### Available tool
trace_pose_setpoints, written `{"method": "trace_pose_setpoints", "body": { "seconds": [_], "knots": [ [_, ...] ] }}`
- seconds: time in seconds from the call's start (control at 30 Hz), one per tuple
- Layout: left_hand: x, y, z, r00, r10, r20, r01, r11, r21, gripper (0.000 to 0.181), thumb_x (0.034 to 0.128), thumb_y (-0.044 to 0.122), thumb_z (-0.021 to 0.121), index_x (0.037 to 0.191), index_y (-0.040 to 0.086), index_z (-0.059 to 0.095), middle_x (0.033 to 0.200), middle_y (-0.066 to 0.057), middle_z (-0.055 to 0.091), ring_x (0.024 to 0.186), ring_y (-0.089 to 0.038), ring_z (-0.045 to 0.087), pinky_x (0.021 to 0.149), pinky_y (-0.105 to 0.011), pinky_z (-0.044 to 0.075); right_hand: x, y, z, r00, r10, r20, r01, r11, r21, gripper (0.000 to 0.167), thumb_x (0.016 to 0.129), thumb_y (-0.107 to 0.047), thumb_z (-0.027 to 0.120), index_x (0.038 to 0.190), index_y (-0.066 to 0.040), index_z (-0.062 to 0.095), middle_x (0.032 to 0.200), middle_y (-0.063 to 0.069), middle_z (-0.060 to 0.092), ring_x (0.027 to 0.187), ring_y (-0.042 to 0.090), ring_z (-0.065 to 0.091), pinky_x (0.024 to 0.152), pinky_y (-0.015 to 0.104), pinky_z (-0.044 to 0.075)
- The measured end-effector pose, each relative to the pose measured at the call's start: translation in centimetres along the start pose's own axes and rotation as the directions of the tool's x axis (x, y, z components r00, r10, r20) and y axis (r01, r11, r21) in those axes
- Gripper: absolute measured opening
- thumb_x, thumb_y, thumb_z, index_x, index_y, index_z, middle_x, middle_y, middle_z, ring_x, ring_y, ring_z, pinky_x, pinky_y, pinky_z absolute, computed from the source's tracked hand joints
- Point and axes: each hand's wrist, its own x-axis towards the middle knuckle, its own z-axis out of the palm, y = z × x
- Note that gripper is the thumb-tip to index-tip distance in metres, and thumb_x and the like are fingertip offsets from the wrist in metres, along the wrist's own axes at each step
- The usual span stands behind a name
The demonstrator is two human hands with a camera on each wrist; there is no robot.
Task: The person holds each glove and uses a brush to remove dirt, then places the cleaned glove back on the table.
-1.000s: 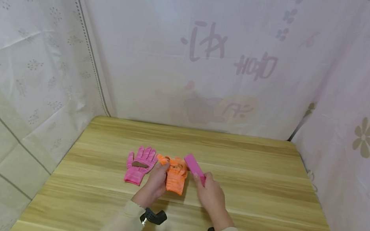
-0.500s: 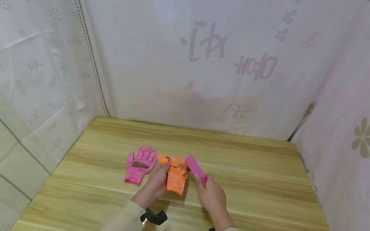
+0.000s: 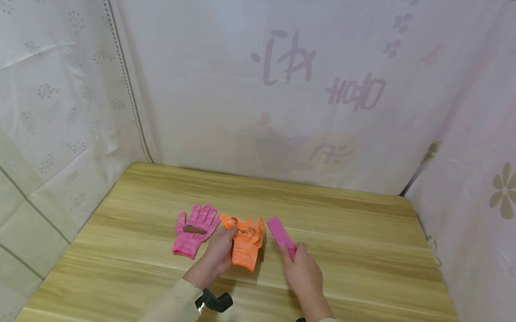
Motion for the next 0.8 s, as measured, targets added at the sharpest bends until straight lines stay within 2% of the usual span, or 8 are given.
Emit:
{"method": "trace_pose_setpoints", "body": {
  "seconds": [0.17, 0.4, 0.63, 0.8],
  "knots": [
    [0.06, -0.08, 0.05, 1.000, -0.003, -0.011, 0.004, 1.000, 0.015, 0.039, 0.1113, 0.027, 0.037, 0.137, -0.002, 0.041, 0.112, -0.007, 0.057, 0.102, -0.016, 0.057, 0.080, -0.026, 0.052, 0.06, 0.22, -0.05, 1.000, 0.001, -0.015, -0.001, 1.000, -0.007, 0.058, 0.104, -0.056, 0.043, 0.119, 0.000, 0.054, 0.067, 0.003, 0.043, 0.056, 0.017, 0.041, 0.049, 0.030, 0.033],
    [0.05, -0.16, 0.06, 1.000, 0.003, -0.018, -0.002, 0.999, 0.033, 0.044, 0.1112, 0.026, 0.037, 0.144, -0.004, 0.037, 0.127, -0.013, 0.056, 0.114, -0.019, 0.056, 0.091, -0.028, 0.051, 0.09, 0.32, 0.00, 1.000, 0.003, -0.022, -0.003, 1.000, -0.007, 0.055, 0.104, -0.054, 0.044, 0.117, -0.001, 0.054, 0.067, 0.002, 0.041, 0.056, 0.017, 0.040, 0.049, 0.031, 0.032],
    [0.06, -0.24, 0.00, 1.000, -0.004, 0.004, 0.004, 1.000, 0.023, 0.040, 0.1107, 0.024, 0.038, 0.139, -0.004, 0.042, 0.116, -0.009, 0.058, 0.106, -0.017, 0.058, 0.084, -0.026, 0.052, 0.02, 0.18, 0.13, 0.999, -0.005, -0.036, 0.005, 1.000, 0.015, 0.051, 0.103, -0.052, 0.049, 0.114, -0.002, 0.054, 0.068, 0.001, 0.041, 0.056, 0.016, 0.039, 0.049, 0.030, 0.031],
    [-0.10, -0.42, -0.15, 1.000, 0.000, 0.016, -0.001, 1.000, 0.017, 0.043, 0.1106, 0.025, 0.038, 0.142, -0.005, 0.040, 0.117, -0.009, 0.058, 0.107, -0.017, 0.058, 0.085, -0.027, 0.052, 0.08, -0.02, 0.41, 0.999, -0.014, -0.037, 0.015, 0.999, 0.044, 0.044, 0.101, -0.046, 0.056, 0.107, -0.003, 0.053, 0.069, 0.001, 0.041, 0.057, 0.015, 0.037, 0.050, 0.028, 0.029]
  ]
}}
